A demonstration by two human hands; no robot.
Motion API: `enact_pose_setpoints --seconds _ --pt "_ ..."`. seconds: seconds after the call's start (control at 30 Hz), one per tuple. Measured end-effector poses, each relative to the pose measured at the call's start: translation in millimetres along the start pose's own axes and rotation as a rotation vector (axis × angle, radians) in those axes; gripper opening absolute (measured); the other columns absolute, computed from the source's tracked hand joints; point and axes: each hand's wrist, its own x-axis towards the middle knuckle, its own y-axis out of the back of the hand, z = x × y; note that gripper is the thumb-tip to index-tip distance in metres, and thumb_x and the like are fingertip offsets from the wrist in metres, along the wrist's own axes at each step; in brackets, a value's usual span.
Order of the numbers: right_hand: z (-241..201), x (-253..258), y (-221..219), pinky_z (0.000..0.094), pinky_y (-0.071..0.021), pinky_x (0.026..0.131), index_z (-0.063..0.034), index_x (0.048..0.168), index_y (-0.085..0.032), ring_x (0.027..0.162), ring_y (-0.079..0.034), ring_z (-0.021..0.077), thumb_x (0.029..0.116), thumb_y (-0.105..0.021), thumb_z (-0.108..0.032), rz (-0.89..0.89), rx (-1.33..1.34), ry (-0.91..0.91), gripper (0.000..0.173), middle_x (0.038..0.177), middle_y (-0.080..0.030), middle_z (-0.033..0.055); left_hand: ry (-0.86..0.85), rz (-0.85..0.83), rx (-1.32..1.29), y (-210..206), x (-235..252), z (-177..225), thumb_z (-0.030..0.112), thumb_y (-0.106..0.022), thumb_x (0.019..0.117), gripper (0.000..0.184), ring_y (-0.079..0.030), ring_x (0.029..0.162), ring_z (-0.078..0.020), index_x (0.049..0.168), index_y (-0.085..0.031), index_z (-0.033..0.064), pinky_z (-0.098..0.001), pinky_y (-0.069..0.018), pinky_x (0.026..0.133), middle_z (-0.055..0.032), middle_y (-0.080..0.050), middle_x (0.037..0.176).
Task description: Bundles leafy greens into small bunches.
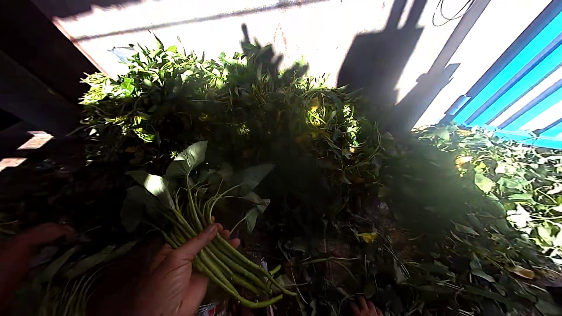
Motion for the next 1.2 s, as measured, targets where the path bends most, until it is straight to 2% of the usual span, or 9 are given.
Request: enact_pose_setpoints --seconds 0.23,0.37,0.53,0.67,0.73,0.8,0.93,1.07,1.2 --pt "-86.3 3.9 102.6 0.0702 -0.0437 0.1 -0.0075 0.13 -0.069 0.138 -0.043 0.0521 0.0944 -0.064 -0.049 0.015 0.008 -0.131 0.055 0.154 -0.044 0.0267 -0.007 0.033 -0.021 -3.9 1.5 0.9 -0.003 -0.058 0.0985 0.021 -0.073 0.074 -0.0317 0.119 -0.058 -0.0032 -0.053 -0.0647 0.066 -0.0198 -0.069 0.092" --pt "-131.1 12.7 125.1 0.0807 -0.0286 0.104 0.0049 0.129 -0.064 0.136 -0.04 0.0594 0.0902 -0.07 -0.029 -0.007 -0.168 -0.265 0.052 0.144 -0.051 0.0339 0.029 0.027 -0.029 -4.9 0.1 1.4 -0.004 -0.056 0.0994 0.022 -0.075 0.08 -0.0368 0.121 -0.057 -0.005 -0.0531 -0.0648 0.067 -0.0238 -0.072 0.099" --pt "-165.7 -9.9 164.4 0.0661 -0.0489 0.097 0.0017 0.122 -0.068 0.124 -0.062 0.0439 0.101 -0.055 -0.036 -0.236 -0.121 -0.156 0.045 0.131 -0.065 0.0251 0.016 0.001 -0.003 -7.2 -6.2 5.1 -0.007 -0.055 0.0993 0.019 -0.075 0.075 -0.0359 0.119 -0.055 -0.0061 -0.0525 -0.0654 0.065 -0.0235 -0.072 0.092" --pt "-152.7 62.8 116.3 0.0589 -0.048 0.103 0.0012 0.129 -0.065 0.122 -0.064 0.036 0.1054 -0.049 -0.04 -0.245 0.455 -0.045 0.05 0.13 -0.067 0.0215 -0.002 -0.002 -0.011 -11.2 -11.1 5.1 -0.009 -0.056 0.0986 0.023 -0.075 0.073 -0.0347 0.121 -0.054 -0.0052 -0.0519 -0.0657 0.065 -0.0224 -0.073 0.091" --pt "-145.6 112.6 67.8 0.0425 -0.0563 0.071 0.0011 0.12 -0.064 0.077 -0.066 0.0229 0.1032 -0.059 -0.037 -0.158 1.088 -0.194 0.042 0.093 -0.068 0.0142 0.011 -0.017 -0.016 -13.2 -13.2 4.2 -0.009 -0.055 0.0987 0.025 -0.075 0.073 -0.0345 0.123 -0.053 -0.0061 -0.0512 -0.0658 0.066 -0.0225 -0.072 0.091" --pt "-151.9 138.2 51.0 0.0331 -0.0464 0.049 -0.0071 0.113 -0.059 0.051 -0.048 0.0138 0.1025 -0.061 -0.038 -0.145 1.697 -0.376 0.033 0.068 -0.052 0.0041 0.037 -0.028 -0.029 -14.1 -12.8 4.1 -0.009 -0.055 0.0986 0.024 -0.075 0.074 -0.0348 0.122 -0.052 -0.0064 -0.0516 -0.0657 0.067 -0.0224 -0.071 0.091" --pt "-169.1 129.5 86.3 0.0278 -0.0394 0.044 -0.0103 0.104 -0.056 0.05 -0.04 0.0102 0.1022 -0.061 -0.03 0.042 2.093 -0.512 0.02 0.07 -0.045 0.0007 0.062 -0.015 -0.076 -14.0 -11.3 2.2 -0.009 -0.056 0.0979 0.021 -0.074 0.073 -0.036 0.119 -0.052 -0.0079 -0.0535 -0.0652 0.066 -0.0245 -0.07 0.091" --pt "-179.7 43.8 137.6 0.0294 -0.0533 0.059 0.0018 0.11 -0.062 0.069 -0.066 0.0161 0.1095 -0.049 -0.019 0.289 1.977 -0.077 0.025 0.088 -0.072 0.0117 0.049 -0.023 -0.045 -16.5 -15.9 6.4 -0.009 -0.06 0.0963 0.021 -0.074 0.07 -0.0334 0.117 -0.056 -0.009 -0.0503 -0.0656 0.064 -0.0224 -0.07 0.086" --pt "-150.0 -18.7 120.2 0.035 -0.0592 0.067 0.0032 0.117 -0.057 0.074 -0.071 0.0202 0.1089 -0.048 -0.017 0.198 1.71 0.042 0.024 0.091 -0.074 0.0144 0.047 -0.125 -0.011 -11.0 -21.8 -0.8 -0.011 -0.06 0.0945 0.021 -0.073 0.066 -0.0327 0.115 -0.059 -0.011 -0.0475 -0.0654 0.062 -0.0235 -0.07 0.083"
